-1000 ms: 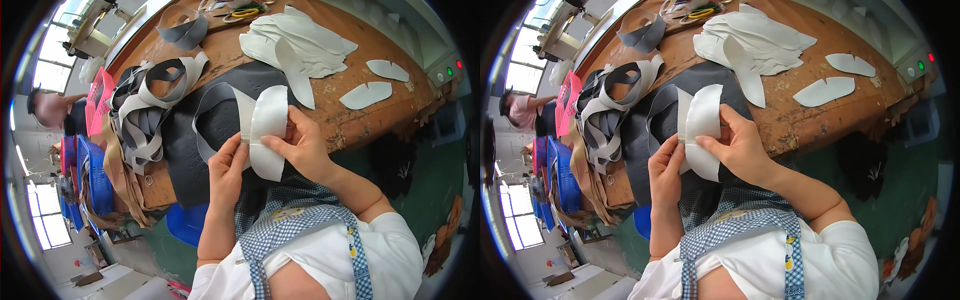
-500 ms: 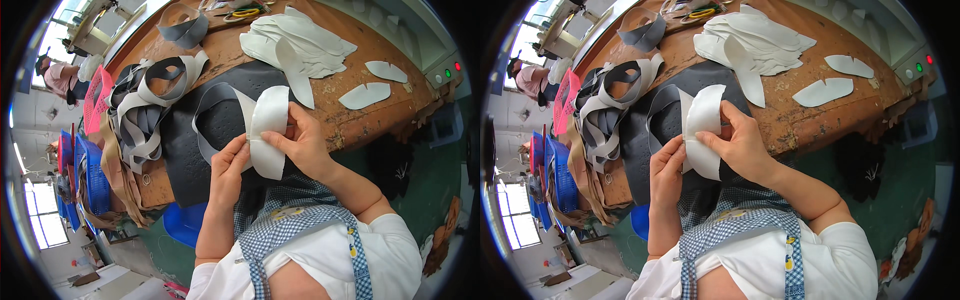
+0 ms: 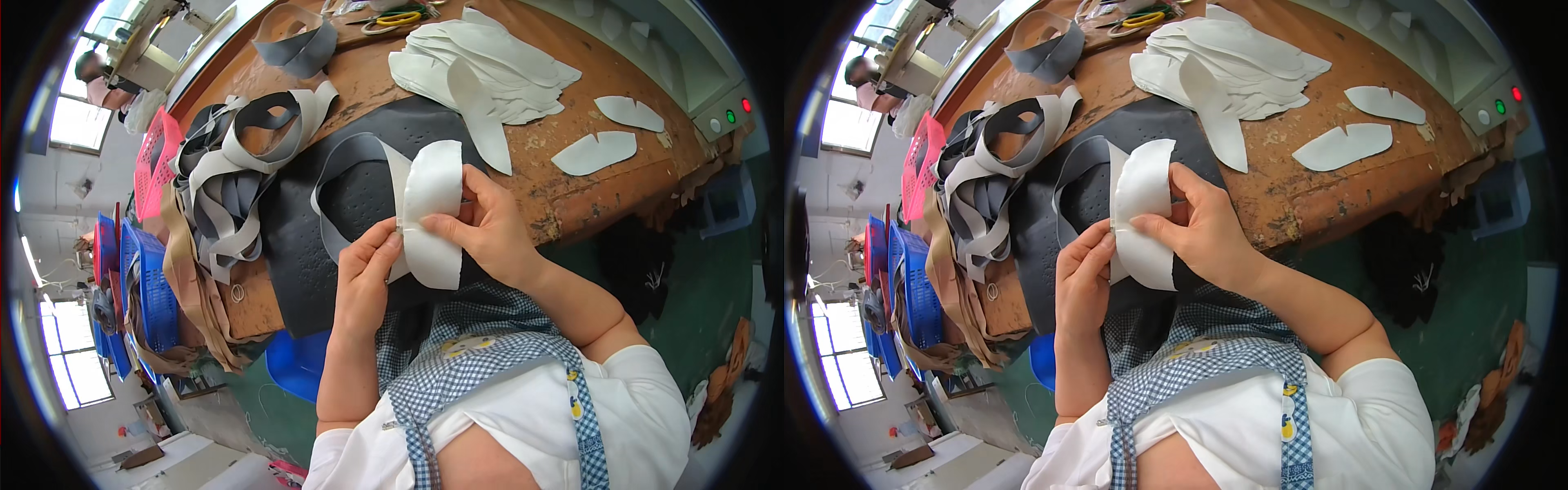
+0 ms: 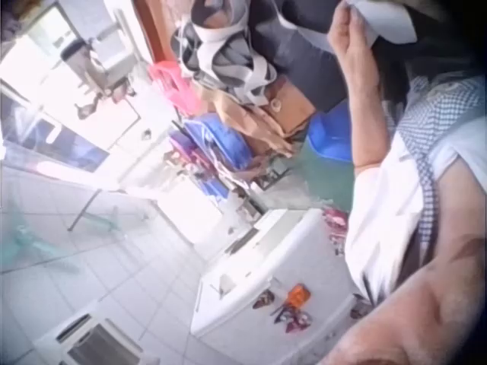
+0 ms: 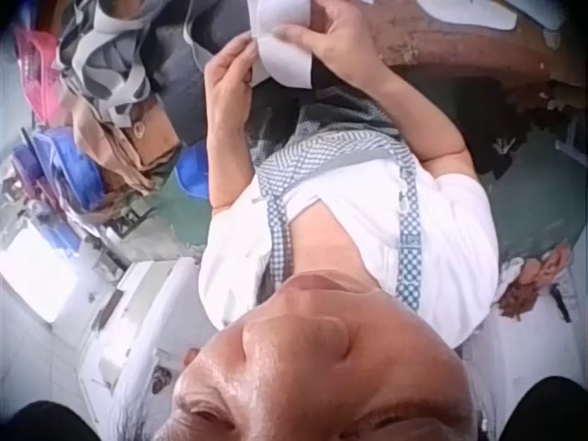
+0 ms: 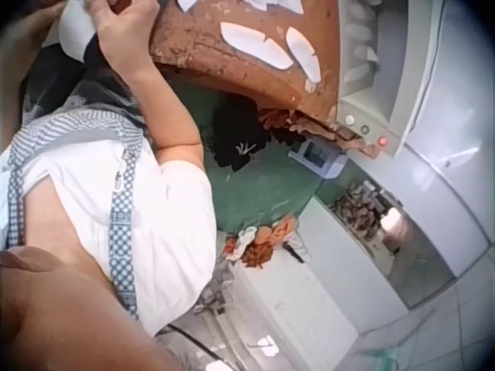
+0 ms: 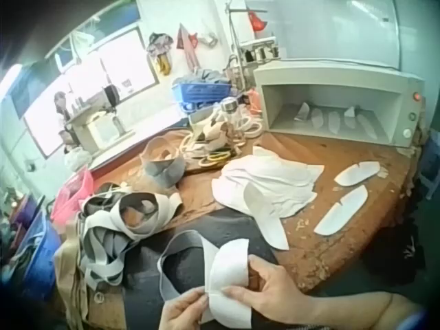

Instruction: Assembling shoe upper components and linings by hand at a workbench.

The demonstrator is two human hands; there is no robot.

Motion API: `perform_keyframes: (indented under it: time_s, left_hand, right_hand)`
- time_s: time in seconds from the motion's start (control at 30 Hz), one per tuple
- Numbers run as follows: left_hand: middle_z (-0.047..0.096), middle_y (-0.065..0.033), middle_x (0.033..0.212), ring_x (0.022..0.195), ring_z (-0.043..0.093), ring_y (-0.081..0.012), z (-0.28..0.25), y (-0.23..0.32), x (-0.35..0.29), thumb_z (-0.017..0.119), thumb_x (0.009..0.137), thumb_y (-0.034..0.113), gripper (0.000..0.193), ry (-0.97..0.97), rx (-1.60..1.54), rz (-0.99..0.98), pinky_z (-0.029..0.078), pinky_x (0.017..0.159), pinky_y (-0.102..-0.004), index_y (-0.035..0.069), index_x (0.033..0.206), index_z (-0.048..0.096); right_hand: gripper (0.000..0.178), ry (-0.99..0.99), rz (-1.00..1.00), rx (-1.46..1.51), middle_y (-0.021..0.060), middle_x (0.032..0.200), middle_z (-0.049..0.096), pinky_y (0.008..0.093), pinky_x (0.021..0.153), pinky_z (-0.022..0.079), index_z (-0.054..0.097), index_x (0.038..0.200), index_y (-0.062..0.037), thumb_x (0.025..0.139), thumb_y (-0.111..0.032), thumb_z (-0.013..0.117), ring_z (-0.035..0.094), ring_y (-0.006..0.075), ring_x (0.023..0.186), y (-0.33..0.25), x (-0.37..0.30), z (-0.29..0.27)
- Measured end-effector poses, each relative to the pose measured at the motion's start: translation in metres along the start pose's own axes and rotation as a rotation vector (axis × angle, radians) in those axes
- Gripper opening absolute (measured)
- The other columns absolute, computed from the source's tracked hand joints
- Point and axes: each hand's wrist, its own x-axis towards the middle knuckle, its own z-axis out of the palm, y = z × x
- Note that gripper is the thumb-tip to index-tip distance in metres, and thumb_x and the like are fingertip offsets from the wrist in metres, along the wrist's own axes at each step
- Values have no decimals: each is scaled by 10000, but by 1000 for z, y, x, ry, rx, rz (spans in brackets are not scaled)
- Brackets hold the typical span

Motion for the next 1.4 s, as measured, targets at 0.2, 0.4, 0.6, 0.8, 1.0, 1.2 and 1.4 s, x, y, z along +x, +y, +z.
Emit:
perform_keyframes:
  time_s: [0.2, 0.4, 0.6, 0.8, 1.0, 1.2, 1.4]
  left_hand:
    - [694, -50, 1046, 932, 624, -90, -1, -3, -1, 509, 1018, 148, 329, 7, -5, -2, 485, 848, -238, -62, 1247, 617]
    - [697, -67, 1027, 903, 635, -97, 3, -7, -1, 599, 981, 113, 309, 79, 79, 30, 497, 826, -240, -82, 1219, 616]
    - [711, -97, 1002, 846, 660, -106, -11, -7, -7, 646, 944, 61, 299, 93, 14, -31, 504, 782, -232, -106, 1190, 612]
    - [711, -111, 989, 837, 665, -106, -20, -5, -8, 645, 937, 41, 312, 81, -31, 0, 497, 771, -217, -115, 1202, 597]
    - [708, -104, 984, 842, 660, -100, -21, -7, -7, 647, 932, 32, 326, 66, -47, 9, 491, 780, -211, -117, 1214, 586]
    - [704, -83, 977, 838, 648, -91, -17, -4, -6, 643, 930, 26, 344, 71, -43, -1, 485, 786, -207, -108, 1241, 579]
    - [701, -71, 991, 845, 646, -92, -14, -7, -4, 661, 927, 36, 347, 82, 34, 0, 490, 776, -212, -95, 1241, 593]
  right_hand:
    - [400, 14, 10, -49, 93, 1127, 651, 293, 841, 566, 507, 1244, 7, 886, 8, 687, 666, 143, 985, 5, -2, 3]
    - [377, 70, -53, -158, 101, 1098, 667, 286, 815, 572, 530, 1201, 23, 870, -9, 706, 683, 141, 939, 6, 0, 6]
    - [309, -34, -43, -450, 44, 859, 670, 236, 590, 496, 617, 1048, 32, 853, -153, 769, 597, 60, 681, -15, 16, -6]
    - [253, -98, -41, -255, 31, 845, 657, 255, 706, 509, 615, 1014, 2, 866, -143, 761, 596, 70, 775, -5, 21, -6]
    - [216, -89, -4, -175, 32, 866, 658, 260, 705, 522, 599, 1031, 1, 877, -76, 730, 598, 73, 778, 4, 20, -5]
    - [250, -96, 22, -161, 46, 894, 671, 254, 704, 531, 579, 1051, 8, 869, -71, 731, 627, 89, 823, 8, 20, -4]
    - [352, -99, -66, -505, 97, 935, 697, 280, 710, 553, 581, 1077, 22, 815, -103, 781, 673, 142, 830, 4, 9, 5]
